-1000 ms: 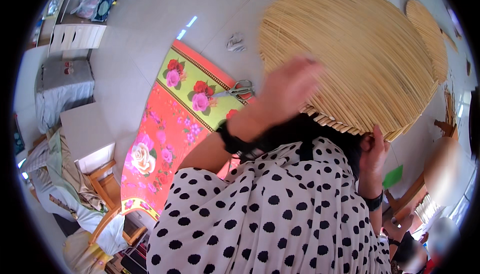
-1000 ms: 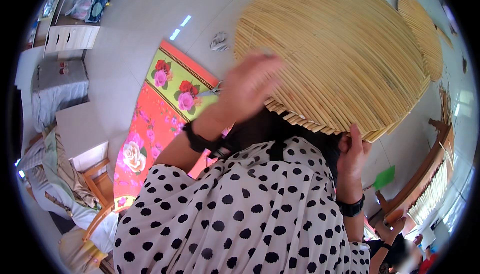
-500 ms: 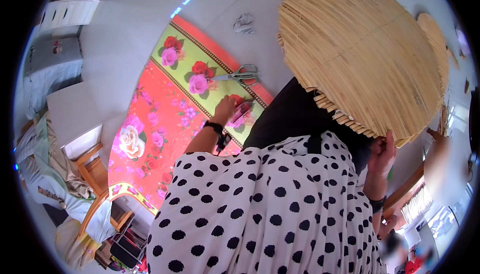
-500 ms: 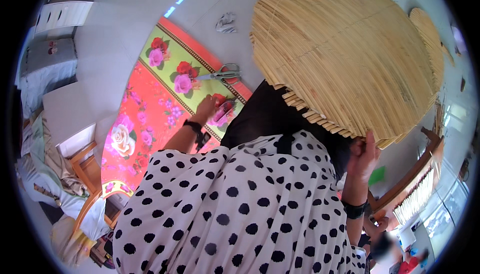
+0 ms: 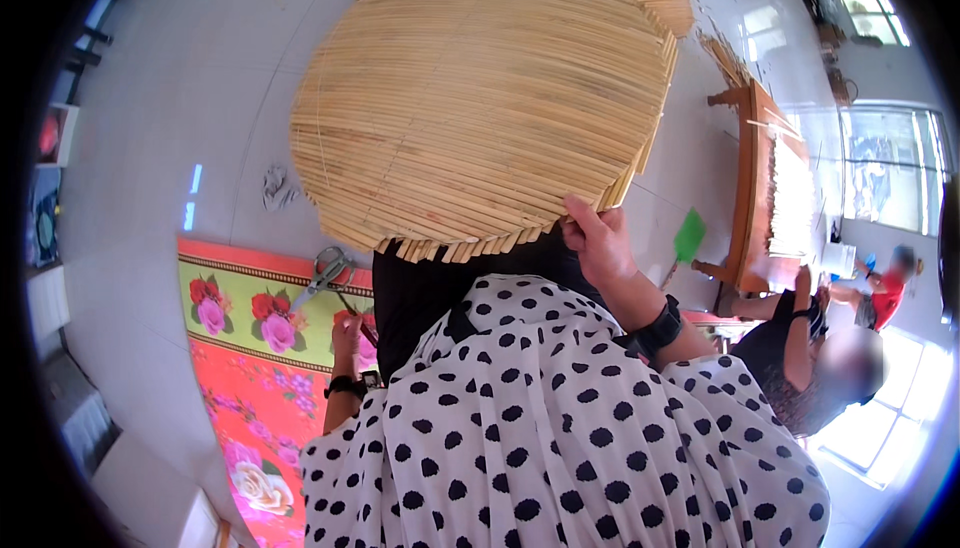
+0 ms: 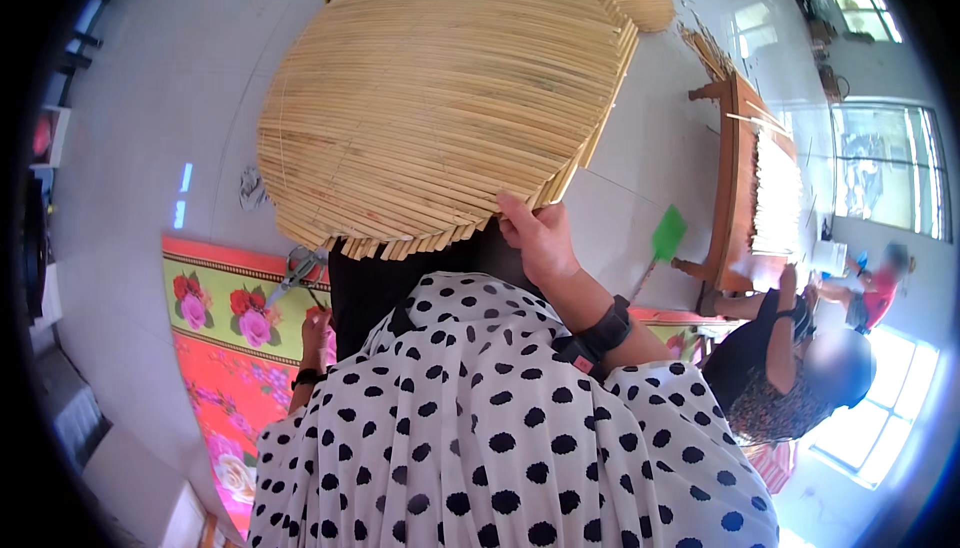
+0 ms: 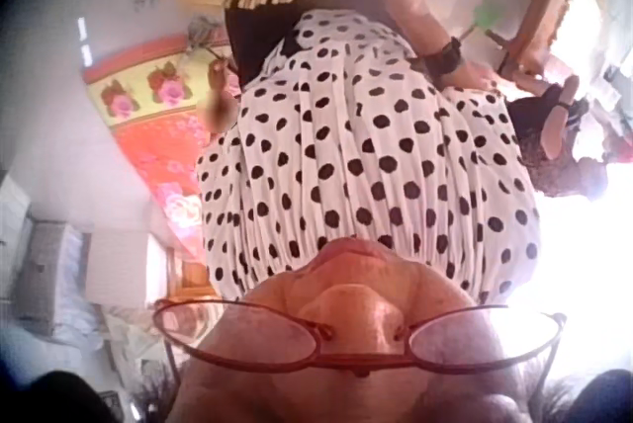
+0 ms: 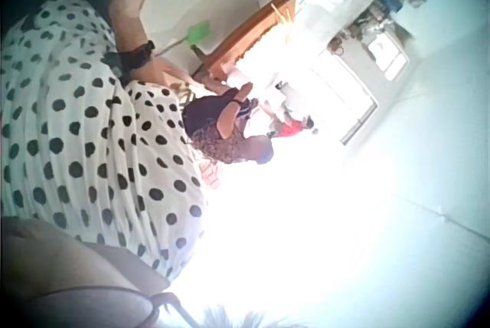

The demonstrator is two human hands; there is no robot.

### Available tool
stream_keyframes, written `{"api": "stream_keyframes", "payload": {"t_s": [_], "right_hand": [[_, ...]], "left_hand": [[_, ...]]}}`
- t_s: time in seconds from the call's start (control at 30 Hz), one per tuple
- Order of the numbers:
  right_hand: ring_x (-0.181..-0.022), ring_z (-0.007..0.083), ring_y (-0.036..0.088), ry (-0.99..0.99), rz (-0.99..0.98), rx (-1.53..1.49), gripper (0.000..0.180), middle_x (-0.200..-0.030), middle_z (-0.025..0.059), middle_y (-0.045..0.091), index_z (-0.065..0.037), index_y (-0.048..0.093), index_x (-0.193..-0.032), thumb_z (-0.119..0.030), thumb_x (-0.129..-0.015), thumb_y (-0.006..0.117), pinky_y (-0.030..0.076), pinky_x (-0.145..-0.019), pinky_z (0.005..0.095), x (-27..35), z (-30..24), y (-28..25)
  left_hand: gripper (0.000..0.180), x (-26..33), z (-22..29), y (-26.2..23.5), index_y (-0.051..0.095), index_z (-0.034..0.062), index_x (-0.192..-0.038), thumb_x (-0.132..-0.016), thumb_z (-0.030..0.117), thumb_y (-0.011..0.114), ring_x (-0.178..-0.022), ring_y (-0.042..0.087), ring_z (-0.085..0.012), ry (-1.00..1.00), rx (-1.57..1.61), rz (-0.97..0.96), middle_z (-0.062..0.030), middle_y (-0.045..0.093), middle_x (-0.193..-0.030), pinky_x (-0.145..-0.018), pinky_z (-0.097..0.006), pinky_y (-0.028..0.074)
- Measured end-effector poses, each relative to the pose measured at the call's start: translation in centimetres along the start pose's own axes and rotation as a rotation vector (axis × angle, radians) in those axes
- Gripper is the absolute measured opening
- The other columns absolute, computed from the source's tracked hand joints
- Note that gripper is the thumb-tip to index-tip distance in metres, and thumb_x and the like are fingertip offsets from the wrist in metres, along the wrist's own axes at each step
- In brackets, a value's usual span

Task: The person weaves a large circular bamboo mat by hand, threading a white string through the bamboo slats to secure them. They use pliers to pull the string tight and cut the excess, then rotate the mat to continue weaving from different angles.

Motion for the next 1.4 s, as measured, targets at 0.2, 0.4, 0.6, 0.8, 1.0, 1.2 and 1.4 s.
{"api": "stream_keyframes", "payload": {"t_s": [0.2,0.4,0.6,0.8,1.0,1.2,1.4], "right_hand": [[-0.059,0.0063,0.045,0.061,-0.041,-0.003,0.015,-0.075,-0.0002,0.056,-0.003,0.061,-0.092,-0.017,-0.088,0.065,0.033,-0.048,0.0198,0.0,0.8,-0.3],[-0.062,0.0064,0.049,0.076,-0.035,-0.006,0.015,-0.077,0.0000,0.058,-0.003,0.062,-0.093,-0.016,-0.088,0.067,0.039,-0.054,0.0207,0.0,1.0,-0.3],[-0.063,0.0061,0.049,0.067,-0.069,-0.042,0.015,-0.078,-0.0011,0.058,-0.003,0.063,-0.093,-0.016,-0.088,0.067,0.040,-0.055,0.0213,0.1,0.7,0.1],[-0.064,0.0061,0.049,0.091,-0.090,-0.073,0.016,-0.078,-0.0018,0.058,-0.003,0.063,-0.093,-0.018,-0.088,0.066,0.040,-0.056,0.0214,0.2,0.7,0.3],[-0.068,0.0066,0.050,0.075,-0.117,-0.041,0.020,-0.081,-0.0005,0.060,0.000,0.063,-0.097,-0.019,-0.089,0.065,0.042,-0.059,0.0234,0.0,1.0,0.1],[-0.070,0.0071,0.051,0.083,-0.121,-0.018,0.022,-0.082,0.0000,0.061,0.001,0.063,-0.099,-0.019,-0.090,0.064,0.044,-0.061,0.0243,0.0,0.9,0.0],[-0.062,0.0060,0.045,0.045,-0.121,-0.029,0.016,-0.076,-0.0017,0.054,-0.005,0.059,-0.096,-0.018,-0.089,0.064,0.036,-0.052,0.0200,-0.1,0.7,0.3]], "left_hand": [[0.020,5.3,14.6,-4.5,0.054,0.0120,-0.094,-0.095,0.032,0.051,-0.103,0.059,-0.0223,0.193,0.615,-0.122,-0.0046,0.062,-0.103,-0.089,-0.045,0.049],[0.025,15.3,35.7,1.3,0.055,0.0039,-0.112,-0.091,0.018,0.053,-0.095,0.057,-0.0185,0.487,0.122,-0.150,-0.0043,0.059,-0.106,-0.089,-0.034,0.046],[0.016,23.0,42.8,15.6,0.053,-0.0012,-0.079,-0.077,0.007,0.066,-0.082,0.052,-0.0260,0.959,-0.576,-0.343,-0.0130,0.046,-0.098,-0.072,-0.033,0.044],[0.017,25.5,42.8,21.9,0.059,0.0019,-0.080,-0.076,0.015,0.069,-0.085,0.054,-0.0333,1.122,-0.993,-0.337,-0.0183,0.048,-0.101,-0.071,-0.040,0.046],[0.019,25.8,43.1,24.1,0.061,0.0026,-0.080,-0.075,0.018,0.070,-0.085,0.055,-0.0346,1.194,-1.103,-0.283,-0.0200,0.049,-0.104,-0.071,-0.043,0.047],[0.017,25.4,43.1,25.2,0.065,0.0057,-0.082,-0.074,0.020,0.070,-0.092,0.056,-0.0349,1.149,-1.095,-0.300,-0.0177,0.051,-0.103,-0.071,-0.045,0.046],[0.015,25.2,43.0,25.8,0.065,0.0053,-0.082,-0.075,0.018,0.069,-0.089,0.056,-0.0332,1.131,-1.105,-0.326,-0.0152,0.051,-0.098,-0.068,-0.044,0.046]]}}
Point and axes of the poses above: each hand's wrist, its own x-axis away from the middle knuckle, its own y-axis out of the palm, z = x × y, the point moved 9 cm from there along -x, towards the middle knuckle
